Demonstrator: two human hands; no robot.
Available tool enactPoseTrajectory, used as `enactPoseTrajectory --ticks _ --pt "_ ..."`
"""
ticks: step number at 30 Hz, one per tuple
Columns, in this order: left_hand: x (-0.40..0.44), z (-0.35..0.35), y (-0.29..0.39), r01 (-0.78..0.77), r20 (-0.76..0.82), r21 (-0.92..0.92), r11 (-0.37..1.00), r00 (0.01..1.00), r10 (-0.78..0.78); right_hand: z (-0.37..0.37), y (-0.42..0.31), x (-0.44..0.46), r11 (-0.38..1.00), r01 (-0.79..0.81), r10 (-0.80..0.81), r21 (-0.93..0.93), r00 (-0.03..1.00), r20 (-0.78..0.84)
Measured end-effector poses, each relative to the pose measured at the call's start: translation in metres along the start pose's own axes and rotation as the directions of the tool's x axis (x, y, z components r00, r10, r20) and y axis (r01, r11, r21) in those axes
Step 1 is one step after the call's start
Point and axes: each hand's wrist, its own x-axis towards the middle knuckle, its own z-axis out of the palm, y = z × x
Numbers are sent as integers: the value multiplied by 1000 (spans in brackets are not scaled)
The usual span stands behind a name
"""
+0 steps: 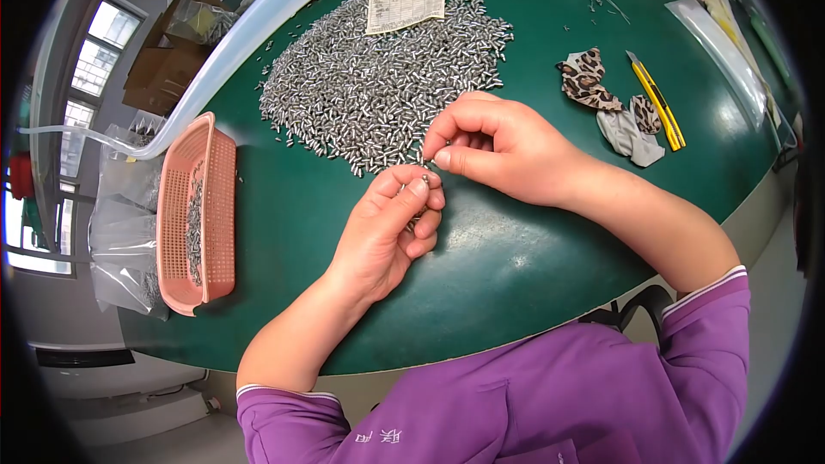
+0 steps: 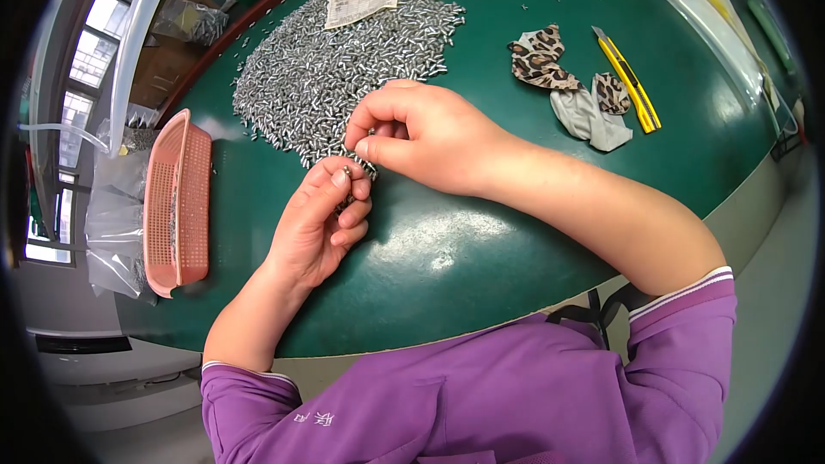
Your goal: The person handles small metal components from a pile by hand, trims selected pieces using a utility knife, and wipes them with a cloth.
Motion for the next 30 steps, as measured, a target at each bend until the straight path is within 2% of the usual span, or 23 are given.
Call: enactPoseTrajectory --ticks 2,4,5,7,10,14,20,22,23,25,26,28,30 --pt "-1 2 2 7 -9 16 1000 1000 -7 0 6 0 999 11 -13 -51 999 -31" --pt "-1 1 3 15 -17 31 999 1000 -14 0 12 -1 935 151 -172 -322 984 -37" --pt "-2 -1 3 12 -7 9 1000 1000 -12 1 13 -1 935 150 -171 -322 985 -37" --pt "-2 -3 3 10 4 -12 1000 1000 -10 4 15 -3 856 222 -260 -467 965 -18" --pt "-2 -5 3 -11 37 -50 999 999 13 4 18 -3 798 270 -289 -539 956 50" --pt "-1 -6 1 -20 34 -46 999 999 22 2 16 -3 777 268 -304 -569 952 34" --pt "-2 -5 1 -13 17 -54 998 1000 14 -5 16 -1 773 230 -247 -591 967 54" --pt "-2 -5 1 -14 13 -53 998 1000 15 -5 17 -1 731 194 -234 -654 972 26" --pt "-2 -4 1 -10 4 -39 999 1000 10 -4 16 -1 731 194 -235 -654 972 26" --pt "-1 -4 1 -8 -6 -26 1000 1000 8 -2 14 0 869 183 -223 -460 974 -35" --pt "-1 -3 1 -6 -7 -31 1000 1000 6 0 13 1 869 184 -224 -459 974 -33" --pt "-1 -1 1 -4 -10 -37 999 1000 3 2 7 2 956 234 -240 -177 971 -14" --pt "-1 1 1 0 -38 -13 1000 999 0 6 3 1 959 233 -239 -160 971 -18"
